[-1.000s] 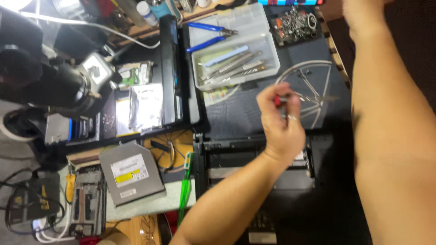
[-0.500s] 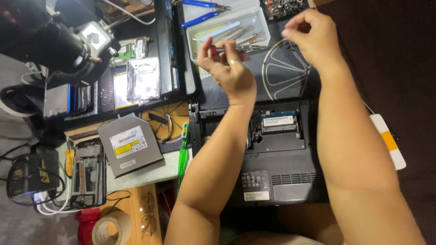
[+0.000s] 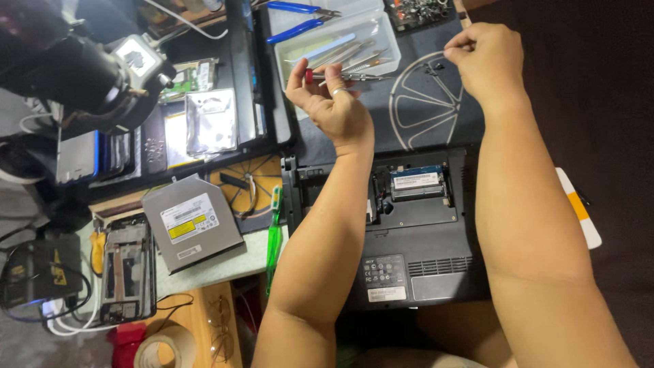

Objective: The person uses a screwdriver to remove screws from the bottom panel of a laptop. They then detach the panel and set it aside, exposing the internal components.

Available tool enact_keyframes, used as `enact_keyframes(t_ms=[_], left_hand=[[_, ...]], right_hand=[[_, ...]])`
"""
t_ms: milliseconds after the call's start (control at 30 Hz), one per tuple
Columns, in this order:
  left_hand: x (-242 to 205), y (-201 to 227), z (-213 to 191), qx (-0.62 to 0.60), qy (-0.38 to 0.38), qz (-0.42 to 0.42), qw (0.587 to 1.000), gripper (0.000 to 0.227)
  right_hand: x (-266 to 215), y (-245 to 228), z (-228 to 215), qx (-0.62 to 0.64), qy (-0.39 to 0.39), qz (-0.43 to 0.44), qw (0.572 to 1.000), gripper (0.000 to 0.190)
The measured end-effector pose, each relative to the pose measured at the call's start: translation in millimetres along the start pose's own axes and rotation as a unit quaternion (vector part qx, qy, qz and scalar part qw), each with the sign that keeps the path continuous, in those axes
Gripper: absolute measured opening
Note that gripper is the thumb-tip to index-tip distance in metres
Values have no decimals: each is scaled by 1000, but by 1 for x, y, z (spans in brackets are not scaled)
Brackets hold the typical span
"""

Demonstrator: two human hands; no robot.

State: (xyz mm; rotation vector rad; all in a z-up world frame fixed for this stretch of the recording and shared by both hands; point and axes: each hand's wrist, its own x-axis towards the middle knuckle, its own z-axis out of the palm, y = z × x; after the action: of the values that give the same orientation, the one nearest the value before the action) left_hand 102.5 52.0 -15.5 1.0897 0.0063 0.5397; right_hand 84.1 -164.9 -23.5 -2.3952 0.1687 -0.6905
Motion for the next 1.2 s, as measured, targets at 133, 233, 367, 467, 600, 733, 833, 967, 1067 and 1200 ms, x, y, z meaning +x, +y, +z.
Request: enact_keyframes(t_ms=[133, 233, 367, 467, 600, 733, 833, 967, 1067, 1200], left_hand=[[1, 2, 0, 6, -13, 4, 1000, 41], [0, 2, -1, 3, -20, 2, 1000, 40], [0, -1, 0, -13, -33, 3, 999, 40], [0, -1, -1, -36, -47, 7, 998, 41], [-1, -1, 1, -21, -37, 1, 999, 40], [0, -1, 0, -36, -41, 8, 998, 40], [0, -3, 1, -40, -38, 1, 998, 41], [0, -4, 2, -68, -58, 24, 996, 41], [-2, -4, 4, -125, -91, 44, 987, 37], [-10, -5, 5, -116, -132, 86, 981, 35]], right_hand=[[0, 3, 0, 13, -52, 62, 997, 10], [0, 0, -1, 15, -57, 38, 997, 8], [-1, -4, -2, -20, -61, 10, 998, 8], [-1, -7, 0, -54, -56, -40, 996, 6], [-1, -8, -4, 36, -88, 29, 995, 11], [0, -7, -6, 135, -93, 17, 986, 9], [1, -5, -6, 135, -46, 8, 990, 9], [6, -9, -4, 271, -40, -40, 961, 13], [5, -18, -4, 419, -99, 22, 902, 16], [6, -25, -5, 529, -158, 192, 811, 15]])
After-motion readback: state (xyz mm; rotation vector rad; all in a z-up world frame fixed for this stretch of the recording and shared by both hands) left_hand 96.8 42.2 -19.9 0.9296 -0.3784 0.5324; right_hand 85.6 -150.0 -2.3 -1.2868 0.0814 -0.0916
